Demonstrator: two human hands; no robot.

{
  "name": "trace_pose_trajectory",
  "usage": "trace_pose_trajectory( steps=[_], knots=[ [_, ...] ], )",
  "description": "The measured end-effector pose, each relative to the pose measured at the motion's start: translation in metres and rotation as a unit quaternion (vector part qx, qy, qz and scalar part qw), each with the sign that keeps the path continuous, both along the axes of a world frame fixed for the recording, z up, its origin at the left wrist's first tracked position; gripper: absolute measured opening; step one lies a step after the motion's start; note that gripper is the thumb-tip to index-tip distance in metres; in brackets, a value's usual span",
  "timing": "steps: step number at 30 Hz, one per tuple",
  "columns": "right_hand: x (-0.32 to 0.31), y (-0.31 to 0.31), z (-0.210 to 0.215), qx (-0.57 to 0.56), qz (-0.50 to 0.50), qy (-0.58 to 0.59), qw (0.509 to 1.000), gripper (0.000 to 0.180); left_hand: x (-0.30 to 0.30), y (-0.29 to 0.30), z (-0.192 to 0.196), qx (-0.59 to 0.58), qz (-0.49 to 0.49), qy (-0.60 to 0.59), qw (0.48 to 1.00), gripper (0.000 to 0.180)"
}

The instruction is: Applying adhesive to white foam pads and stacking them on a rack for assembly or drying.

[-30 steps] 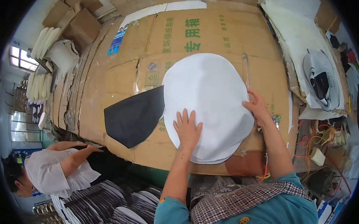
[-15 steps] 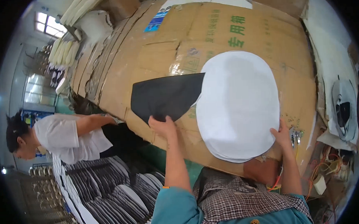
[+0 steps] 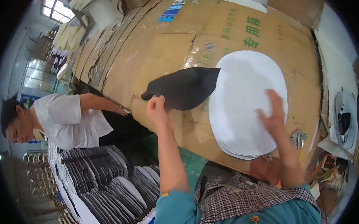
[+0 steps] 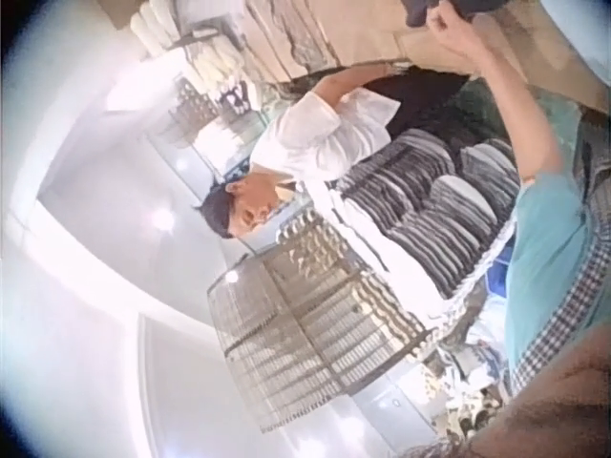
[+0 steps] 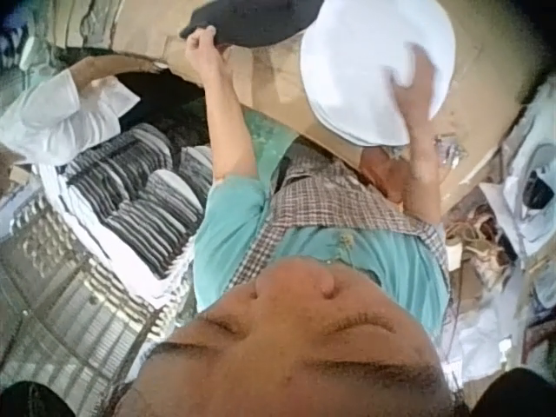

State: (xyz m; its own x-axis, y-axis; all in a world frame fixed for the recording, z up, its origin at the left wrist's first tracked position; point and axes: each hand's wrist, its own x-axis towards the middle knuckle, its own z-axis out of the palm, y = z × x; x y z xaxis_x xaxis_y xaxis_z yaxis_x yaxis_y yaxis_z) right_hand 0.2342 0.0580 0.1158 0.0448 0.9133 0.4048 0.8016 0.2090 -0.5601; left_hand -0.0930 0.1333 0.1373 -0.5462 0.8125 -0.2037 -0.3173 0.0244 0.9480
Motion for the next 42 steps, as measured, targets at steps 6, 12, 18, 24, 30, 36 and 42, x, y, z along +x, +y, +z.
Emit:
trace_pose_trajectory(
  steps=[6, 12, 18, 24, 30, 36, 42],
  knots=[
    [-0.115, 0.012, 0.017, 0.002, 0.17, 0.137, 0.976, 0.084, 0.09, -0.074, 0.08, 0.171, -0.085, -0.124, 0.974, 0.012],
    [-0.056, -0.006, 0.089, 0.017, 0.27, 0.277, 0.922, 0.043, 0.071, -0.093, 0.141, 0.246, -0.169, 0.003, 0.954, 0.03],
    [0.028, 0.015, 0.1, -0.07, 0.047, 0.342, 0.936, 0.028, 0.126, 0.005, 0.083, 0.169, -0.245, 0.027, 0.954, 0.034],
    [0.13, 0.034, -0.077, -0.184, -0.109, 0.226, 0.95, 0.037, 0.175, -0.02, -0.068, 0.222, -0.387, 0.503, 0.74, 0.048],
    [0.131, 0.018, -0.112, -0.184, -0.136, 0.23, 0.946, 0.038, 0.197, -0.078, -0.11, 0.13, -0.513, 0.644, 0.553, 0.058],
    [0.138, 0.026, -0.111, -0.113, -0.196, 0.307, 0.924, 0.035, 0.208, -0.011, -0.108, 0.178, -0.541, 0.642, 0.513, 0.053],
    [0.15, -0.039, -0.096, -0.074, -0.225, 0.11, 0.965, 0.039, 0.23, -0.017, -0.11, 0.143, -0.511, 0.667, 0.523, 0.052]
  ],
)
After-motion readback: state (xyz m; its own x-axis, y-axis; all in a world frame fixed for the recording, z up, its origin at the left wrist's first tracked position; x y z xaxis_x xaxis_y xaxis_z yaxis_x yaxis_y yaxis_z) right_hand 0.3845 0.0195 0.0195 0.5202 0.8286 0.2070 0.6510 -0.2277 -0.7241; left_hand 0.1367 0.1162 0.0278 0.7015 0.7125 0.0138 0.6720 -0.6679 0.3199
